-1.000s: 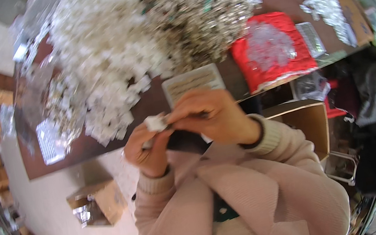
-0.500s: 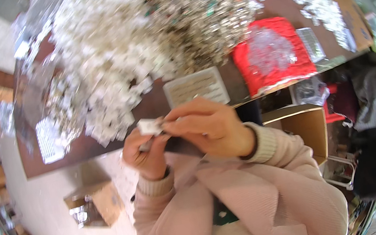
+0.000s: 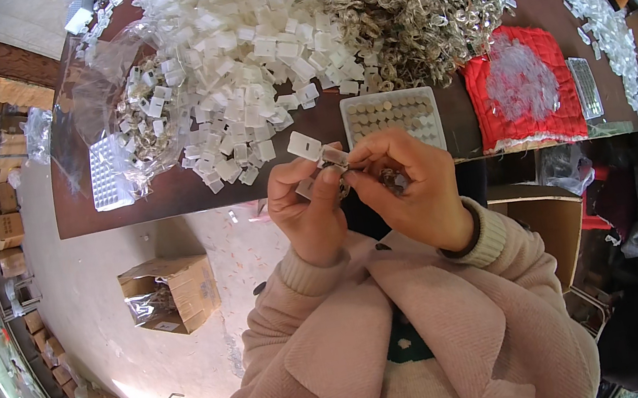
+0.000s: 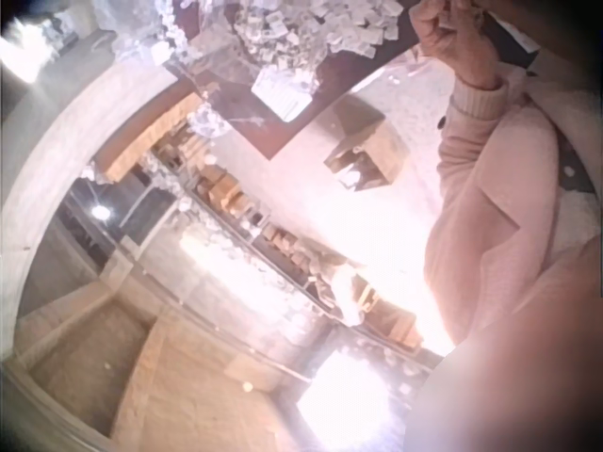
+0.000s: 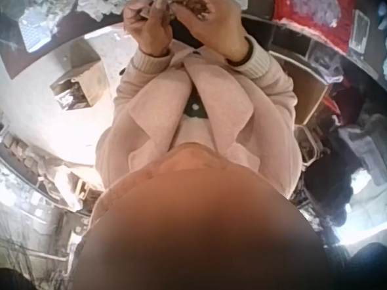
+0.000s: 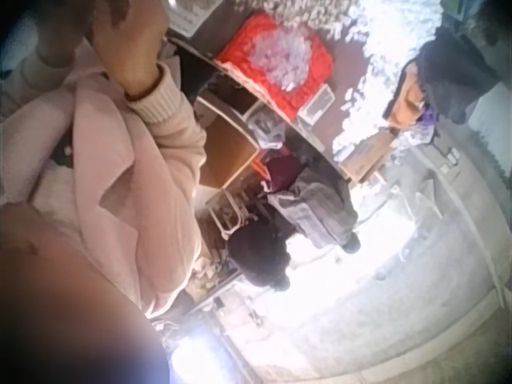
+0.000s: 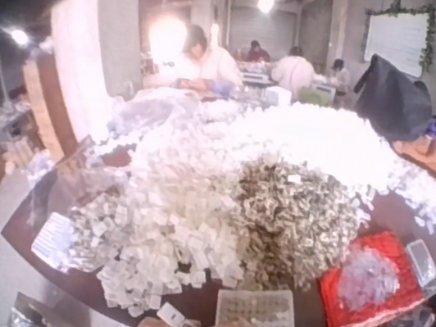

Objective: The person repeatedly picks small white plastic housings and metallic components from a table, inserts the metal into the plastic, and places the assembled units into a white tray. The person occasionally uses a small flashlight to illuminate the components during insertion.

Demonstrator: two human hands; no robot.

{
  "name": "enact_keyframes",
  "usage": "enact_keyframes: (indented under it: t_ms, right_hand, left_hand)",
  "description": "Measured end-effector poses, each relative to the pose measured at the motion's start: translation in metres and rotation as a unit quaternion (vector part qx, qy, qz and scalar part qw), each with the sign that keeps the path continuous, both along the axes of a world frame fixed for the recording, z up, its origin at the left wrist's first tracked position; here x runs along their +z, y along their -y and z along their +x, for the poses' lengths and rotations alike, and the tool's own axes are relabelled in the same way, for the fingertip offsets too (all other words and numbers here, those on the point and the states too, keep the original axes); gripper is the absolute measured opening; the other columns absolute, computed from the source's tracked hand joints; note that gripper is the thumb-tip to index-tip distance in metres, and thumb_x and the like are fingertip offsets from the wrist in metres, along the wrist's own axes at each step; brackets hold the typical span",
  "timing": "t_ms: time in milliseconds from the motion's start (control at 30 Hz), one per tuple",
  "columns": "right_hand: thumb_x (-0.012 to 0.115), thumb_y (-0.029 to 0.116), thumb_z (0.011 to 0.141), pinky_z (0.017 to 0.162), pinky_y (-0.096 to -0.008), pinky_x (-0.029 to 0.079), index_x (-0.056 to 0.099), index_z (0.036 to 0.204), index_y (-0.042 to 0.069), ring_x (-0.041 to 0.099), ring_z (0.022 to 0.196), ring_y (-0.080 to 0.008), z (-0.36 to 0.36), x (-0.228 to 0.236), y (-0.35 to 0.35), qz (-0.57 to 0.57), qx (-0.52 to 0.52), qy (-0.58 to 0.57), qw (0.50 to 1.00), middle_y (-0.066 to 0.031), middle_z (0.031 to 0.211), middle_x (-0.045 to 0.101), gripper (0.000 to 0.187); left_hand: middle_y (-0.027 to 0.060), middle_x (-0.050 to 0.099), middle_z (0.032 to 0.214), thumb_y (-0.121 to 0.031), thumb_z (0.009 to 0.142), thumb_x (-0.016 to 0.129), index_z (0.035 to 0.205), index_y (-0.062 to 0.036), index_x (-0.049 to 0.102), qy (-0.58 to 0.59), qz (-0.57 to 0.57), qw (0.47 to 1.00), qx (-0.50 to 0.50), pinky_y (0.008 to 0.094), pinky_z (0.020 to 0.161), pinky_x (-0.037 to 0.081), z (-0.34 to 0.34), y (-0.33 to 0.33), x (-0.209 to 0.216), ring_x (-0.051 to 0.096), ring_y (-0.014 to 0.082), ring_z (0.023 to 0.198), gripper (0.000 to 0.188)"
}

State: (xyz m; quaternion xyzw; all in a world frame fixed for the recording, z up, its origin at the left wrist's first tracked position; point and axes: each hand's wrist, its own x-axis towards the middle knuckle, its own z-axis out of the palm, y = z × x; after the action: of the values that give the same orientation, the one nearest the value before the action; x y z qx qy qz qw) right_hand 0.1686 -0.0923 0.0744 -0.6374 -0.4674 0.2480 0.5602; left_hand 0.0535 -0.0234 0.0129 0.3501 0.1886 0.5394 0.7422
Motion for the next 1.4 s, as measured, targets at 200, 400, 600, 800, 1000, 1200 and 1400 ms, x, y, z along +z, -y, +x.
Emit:
enact_keyframes:
  t_ms: [200, 400, 600, 800, 1000, 1200, 1400]
  right_hand:
    - [0.065, -0.009, 0.086, 0.064, -0.0189, 0.048, 0.062, 0.101, -0.001, 0.061, 0.073, -0.0033, 0.0, 0.006, 0.0, 0.035, -0.021, 0.018, 0.999, -0.003, 0.085, 0.065, 0.017]
    - [0.066, -0.007, 0.089, 0.067, -0.0207, 0.05, 0.051, 0.102, 0.0, 0.06, 0.079, -0.0056, 0.001, 0.001, -0.002, 0.019, -0.009, -0.036, 0.999, -0.0072, 0.096, 0.062, 0.021]
    - [0.066, -0.008, 0.09, 0.072, -0.0236, 0.053, 0.046, 0.102, 0.003, 0.061, 0.082, -0.0094, -0.009, -0.029, -0.001, 0.05, -0.004, -0.118, 0.992, -0.0101, 0.099, 0.061, 0.026]
    - [0.071, -0.001, 0.087, 0.074, -0.0267, 0.055, 0.056, 0.101, 0.001, 0.068, 0.083, -0.0108, -0.013, -0.041, 0.004, 0.082, -0.014, -0.206, 0.975, -0.0099, 0.097, 0.068, 0.021]
    - [0.07, -0.006, 0.083, 0.073, -0.0297, 0.053, 0.07, 0.102, 0.002, 0.067, 0.082, -0.0212, 0.051, -0.038, 0.033, 0.016, -0.094, 0.16, 0.983, -0.0109, 0.096, 0.069, 0.02]
    - [0.073, -0.003, 0.082, 0.071, -0.0334, 0.053, 0.073, 0.103, 0.006, 0.067, 0.082, -0.0249, 0.072, -0.057, 0.026, -0.032, -0.153, 0.31, 0.938, -0.0108, 0.095, 0.069, 0.023]
    - [0.074, -0.002, 0.08, 0.071, -0.035, 0.054, 0.073, 0.101, 0.007, 0.066, 0.083, -0.0272, 0.068, -0.064, 0.018, -0.069, -0.142, 0.377, 0.913, -0.0103, 0.093, 0.068, 0.022]
  left_hand:
    - [0.0162, 0.069, 0.109, 0.011, 0.088, 0.066, 0.105, -0.0028, 0.057, -0.002, 0.042, 0.999, 0.001, 0.0333, 0.09, 0.055, -0.001, 0.001, -0.003, 0.068, 0.024, 0.104, 0.023]
    - [0.0189, 0.07, 0.108, 0.0, 0.091, 0.068, 0.107, -0.0079, 0.055, -0.02, 0.032, 0.999, 0.0, 0.0228, 0.07, 0.051, -0.001, 0.002, 0.001, 0.065, 0.014, 0.085, 0.022]
    - [0.0156, 0.071, 0.105, -0.009, 0.094, 0.067, 0.107, -0.0099, 0.055, 0.037, -0.087, 0.994, -0.056, 0.02, 0.059, 0.047, -0.003, 0.005, 0.005, 0.058, 0.0094, 0.068, 0.017]
    - [0.0133, 0.067, 0.109, -0.012, 0.097, 0.064, 0.113, -0.0124, 0.053, -0.03, -0.143, 0.988, -0.051, 0.0209, 0.06, 0.048, -0.002, 0.007, 0.006, 0.066, 0.0129, 0.077, 0.019]
    - [0.0166, 0.067, 0.109, -0.011, 0.098, 0.061, 0.114, -0.0107, 0.052, -0.039, -0.086, 0.994, -0.055, 0.0171, 0.042, 0.031, -0.022, -0.015, -0.004, 0.064, 0.0105, 0.071, 0.018]
    - [0.017, 0.067, 0.11, -0.011, 0.1, 0.058, 0.109, -0.0089, 0.053, -0.051, -0.146, 0.972, -0.174, 0.0157, 0.042, 0.029, -0.016, 0.002, -0.021, 0.061, 0.0097, 0.074, 0.011]
    - [0.0189, 0.068, 0.111, -0.005, 0.1, 0.057, 0.112, -0.009, 0.054, 0.0, -0.164, 0.962, -0.22, 0.0173, 0.044, 0.03, -0.004, 0.009, -0.021, 0.062, 0.0108, 0.074, 0.013]
